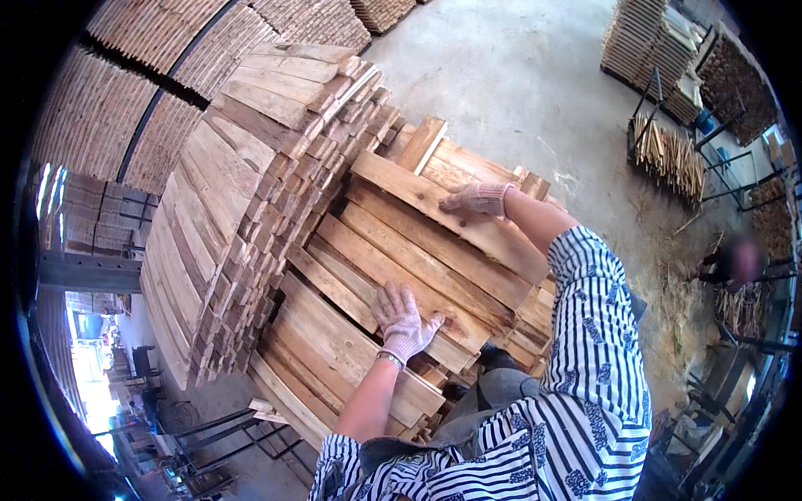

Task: The person picks up several wooden planks from one stack and places them onto a large organized pile of planks, arranging them to be flush with the rest of the stack.

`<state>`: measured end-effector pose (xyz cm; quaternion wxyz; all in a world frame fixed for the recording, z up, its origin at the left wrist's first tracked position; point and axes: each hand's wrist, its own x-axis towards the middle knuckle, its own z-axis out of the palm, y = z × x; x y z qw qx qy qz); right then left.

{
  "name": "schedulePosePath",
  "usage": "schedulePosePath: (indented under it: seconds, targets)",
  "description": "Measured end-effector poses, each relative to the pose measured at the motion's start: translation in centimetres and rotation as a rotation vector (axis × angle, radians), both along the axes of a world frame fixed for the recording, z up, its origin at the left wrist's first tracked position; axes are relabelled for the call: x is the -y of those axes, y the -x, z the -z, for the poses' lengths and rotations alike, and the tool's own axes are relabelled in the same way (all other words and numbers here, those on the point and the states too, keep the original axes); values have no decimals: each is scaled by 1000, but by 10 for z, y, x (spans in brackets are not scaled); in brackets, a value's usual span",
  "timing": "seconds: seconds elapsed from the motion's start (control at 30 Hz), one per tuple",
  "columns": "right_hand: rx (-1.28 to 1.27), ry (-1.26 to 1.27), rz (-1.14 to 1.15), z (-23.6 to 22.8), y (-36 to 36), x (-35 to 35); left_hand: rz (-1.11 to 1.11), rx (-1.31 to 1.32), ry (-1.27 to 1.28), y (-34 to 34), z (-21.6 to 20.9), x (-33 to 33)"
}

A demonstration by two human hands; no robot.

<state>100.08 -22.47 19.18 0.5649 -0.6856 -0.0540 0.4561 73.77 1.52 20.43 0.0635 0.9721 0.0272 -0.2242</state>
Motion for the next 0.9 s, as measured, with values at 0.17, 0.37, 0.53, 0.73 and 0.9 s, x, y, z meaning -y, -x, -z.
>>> schedulePosePath:
  seconds: [0.17, 0.37, 0.53, 0.73, 0.9]
  targets:
    - [331, 349, -248, -7, 14, -12, 15, 16, -1, 7, 10, -2]
    - [756, 692, -233, -93, 70, -64, 45, 126, 2, 15, 25, -7]
    - [653, 686, -165, -108, 35, -52, 25, 80, -2, 13, 23, -9]
    - [850, 683, -196, -48, -27, 2, 11, 40, 37, 4, 14, 0]
    - [864, 674, -146, -40, 12, -45, -4, -11, 51, 7, 1, -10]
